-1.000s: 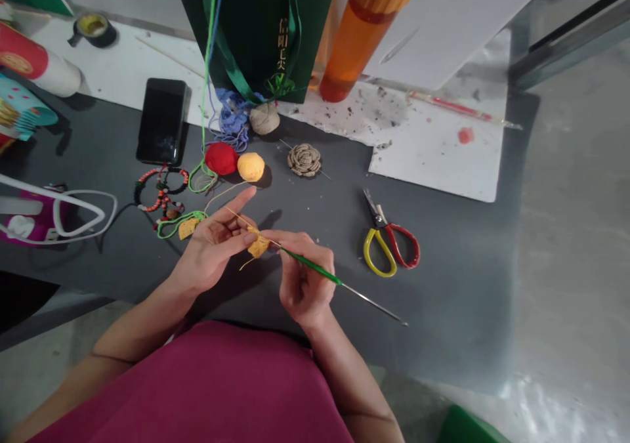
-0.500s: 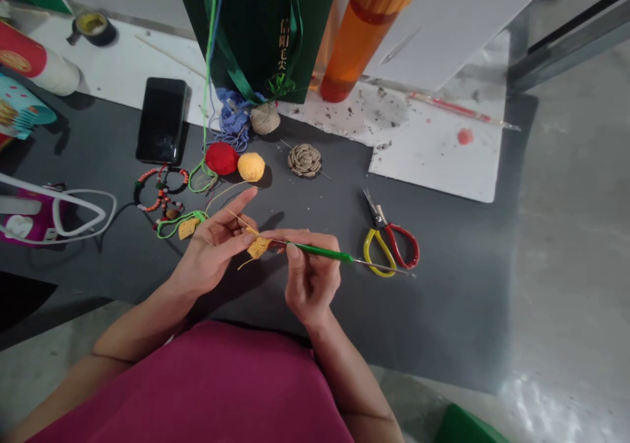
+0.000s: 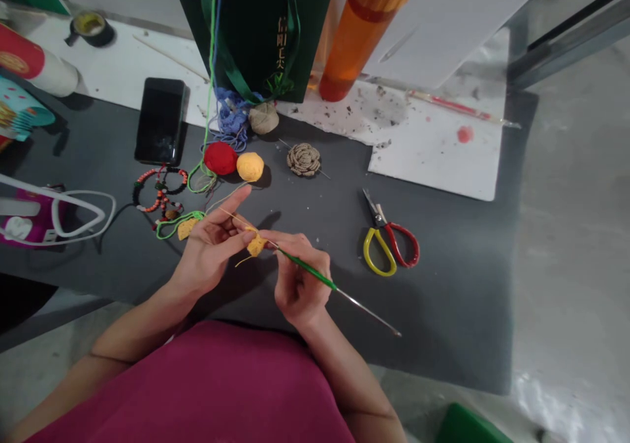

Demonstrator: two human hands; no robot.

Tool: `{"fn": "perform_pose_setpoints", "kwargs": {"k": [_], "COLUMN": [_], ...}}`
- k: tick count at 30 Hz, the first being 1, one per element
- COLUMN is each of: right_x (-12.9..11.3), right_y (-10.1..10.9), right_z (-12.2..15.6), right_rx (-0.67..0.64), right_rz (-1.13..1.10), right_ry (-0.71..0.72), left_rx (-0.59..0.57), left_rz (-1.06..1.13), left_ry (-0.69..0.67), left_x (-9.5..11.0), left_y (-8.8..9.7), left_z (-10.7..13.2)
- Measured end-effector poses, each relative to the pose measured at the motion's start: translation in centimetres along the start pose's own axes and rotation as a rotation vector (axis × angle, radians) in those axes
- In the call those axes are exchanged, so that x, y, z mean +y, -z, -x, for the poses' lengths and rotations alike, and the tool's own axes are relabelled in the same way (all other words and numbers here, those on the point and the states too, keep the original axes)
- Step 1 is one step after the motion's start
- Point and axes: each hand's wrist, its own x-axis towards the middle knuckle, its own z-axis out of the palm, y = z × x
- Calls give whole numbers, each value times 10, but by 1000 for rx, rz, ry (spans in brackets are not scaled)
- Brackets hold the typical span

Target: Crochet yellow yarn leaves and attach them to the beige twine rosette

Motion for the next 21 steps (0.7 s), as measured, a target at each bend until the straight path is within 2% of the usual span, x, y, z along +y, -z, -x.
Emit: {"fn": "perform_pose_setpoints", "kwargs": {"k": [5, 12, 17, 21], "right_x": [3, 6, 5, 2], "right_y": [1, 4, 3, 3], "right_z": [3, 7, 5, 2], "right_rx": [-13, -80, -60, -61], "right_rz": [56, 91, 116, 126], "right_ry": [53, 98, 138, 154], "left_rx": [26, 112, 186, 165], "left_rz": [-62, -318, -473, -546], "left_ry": [-37, -288, -426, -509], "left_x": [0, 1, -7, -9], "left_y": [-2, -6, -4, -4], "left_z": [2, 10, 17, 16]}}
